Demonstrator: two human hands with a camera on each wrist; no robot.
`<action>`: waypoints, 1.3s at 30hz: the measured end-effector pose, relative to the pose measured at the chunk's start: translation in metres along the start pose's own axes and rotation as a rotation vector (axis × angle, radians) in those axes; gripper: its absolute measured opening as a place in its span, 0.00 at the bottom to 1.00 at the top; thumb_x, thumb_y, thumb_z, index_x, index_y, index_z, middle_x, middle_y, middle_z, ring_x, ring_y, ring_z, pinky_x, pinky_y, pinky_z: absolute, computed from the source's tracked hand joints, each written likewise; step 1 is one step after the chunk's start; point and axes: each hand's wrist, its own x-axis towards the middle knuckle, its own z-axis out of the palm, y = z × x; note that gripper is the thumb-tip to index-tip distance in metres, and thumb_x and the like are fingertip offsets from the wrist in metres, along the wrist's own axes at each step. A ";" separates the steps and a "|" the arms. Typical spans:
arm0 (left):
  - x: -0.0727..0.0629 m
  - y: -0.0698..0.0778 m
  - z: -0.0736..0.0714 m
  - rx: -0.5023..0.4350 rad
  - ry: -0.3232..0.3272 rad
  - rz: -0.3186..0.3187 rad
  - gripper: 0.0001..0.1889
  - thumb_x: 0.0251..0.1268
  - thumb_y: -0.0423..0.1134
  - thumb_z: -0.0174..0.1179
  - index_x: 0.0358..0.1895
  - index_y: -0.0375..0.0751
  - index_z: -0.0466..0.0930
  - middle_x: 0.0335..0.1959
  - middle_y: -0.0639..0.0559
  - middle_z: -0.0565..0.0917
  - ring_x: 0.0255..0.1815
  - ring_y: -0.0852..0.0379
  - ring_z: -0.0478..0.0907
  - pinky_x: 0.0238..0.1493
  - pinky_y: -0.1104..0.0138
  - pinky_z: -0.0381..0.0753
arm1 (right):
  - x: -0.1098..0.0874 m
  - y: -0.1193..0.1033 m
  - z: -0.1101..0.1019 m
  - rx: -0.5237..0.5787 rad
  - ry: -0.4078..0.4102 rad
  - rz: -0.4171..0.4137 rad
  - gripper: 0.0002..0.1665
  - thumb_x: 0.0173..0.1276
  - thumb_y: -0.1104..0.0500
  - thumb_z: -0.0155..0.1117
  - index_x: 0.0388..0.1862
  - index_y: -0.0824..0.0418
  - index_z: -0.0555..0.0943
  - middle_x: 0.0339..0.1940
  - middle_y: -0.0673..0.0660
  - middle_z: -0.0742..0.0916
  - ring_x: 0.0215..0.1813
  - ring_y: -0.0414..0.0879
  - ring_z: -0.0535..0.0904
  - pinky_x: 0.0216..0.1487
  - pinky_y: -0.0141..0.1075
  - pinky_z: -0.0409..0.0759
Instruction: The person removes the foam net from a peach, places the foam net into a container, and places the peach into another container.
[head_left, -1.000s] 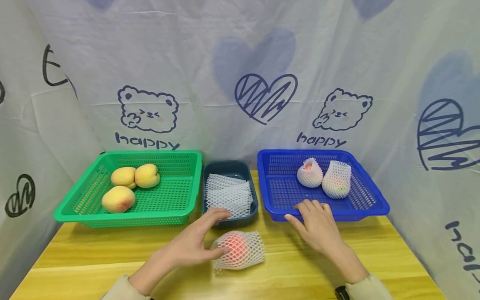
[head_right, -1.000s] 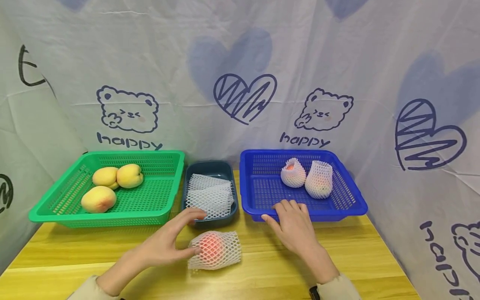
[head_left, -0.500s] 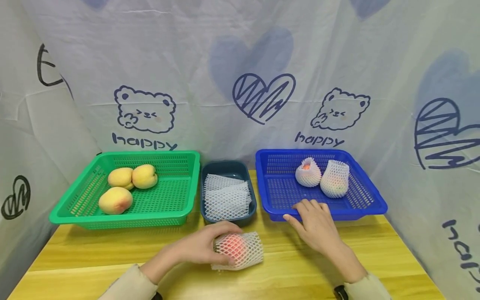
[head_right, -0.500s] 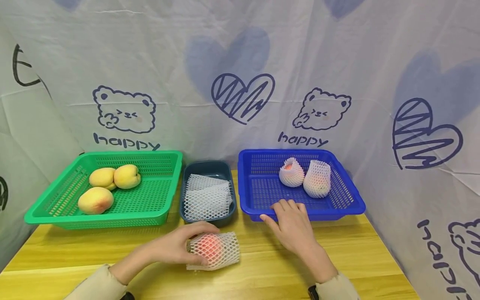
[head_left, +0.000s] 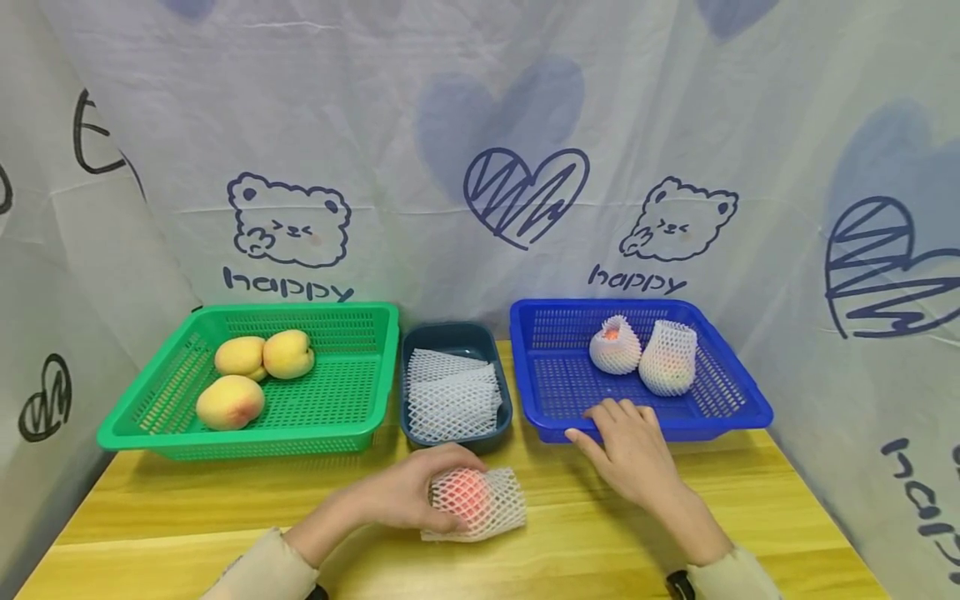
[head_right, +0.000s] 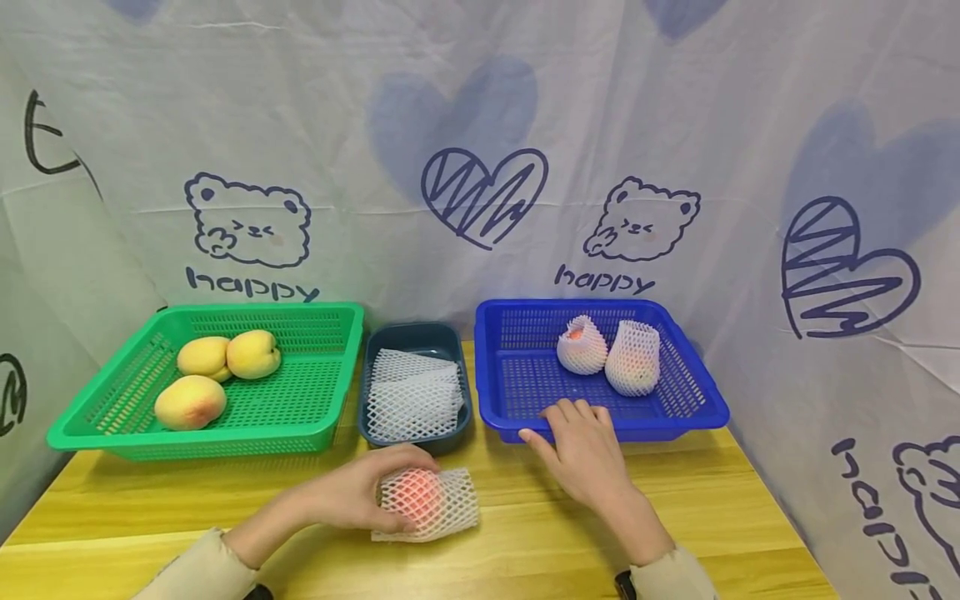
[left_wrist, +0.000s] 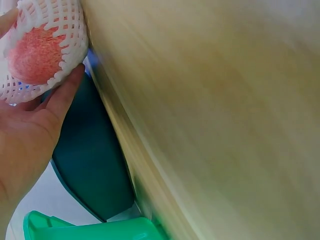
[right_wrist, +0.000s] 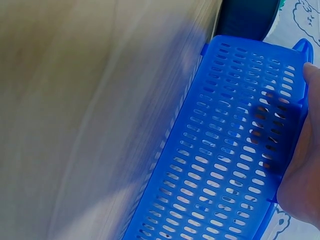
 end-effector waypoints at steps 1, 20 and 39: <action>0.000 0.000 0.000 0.001 0.004 0.000 0.36 0.52 0.43 0.79 0.67 0.49 0.78 0.64 0.61 0.79 0.65 0.59 0.75 0.70 0.58 0.72 | 0.000 0.000 0.000 0.001 0.001 0.000 0.24 0.79 0.39 0.59 0.50 0.59 0.83 0.43 0.53 0.85 0.47 0.53 0.78 0.47 0.49 0.69; -0.003 0.019 -0.012 -0.033 0.156 0.011 0.35 0.48 0.40 0.80 0.65 0.56 0.78 0.60 0.62 0.82 0.58 0.60 0.78 0.62 0.60 0.78 | 0.002 -0.002 -0.006 0.039 -0.039 0.026 0.26 0.79 0.38 0.58 0.52 0.59 0.84 0.47 0.54 0.86 0.51 0.53 0.79 0.52 0.53 0.71; 0.004 0.038 -0.052 -0.159 0.470 0.171 0.37 0.52 0.33 0.80 0.68 0.49 0.76 0.67 0.52 0.78 0.66 0.52 0.76 0.64 0.63 0.78 | 0.003 -0.002 -0.013 0.163 -0.046 0.053 0.23 0.75 0.39 0.64 0.51 0.57 0.84 0.48 0.52 0.86 0.51 0.51 0.79 0.54 0.52 0.69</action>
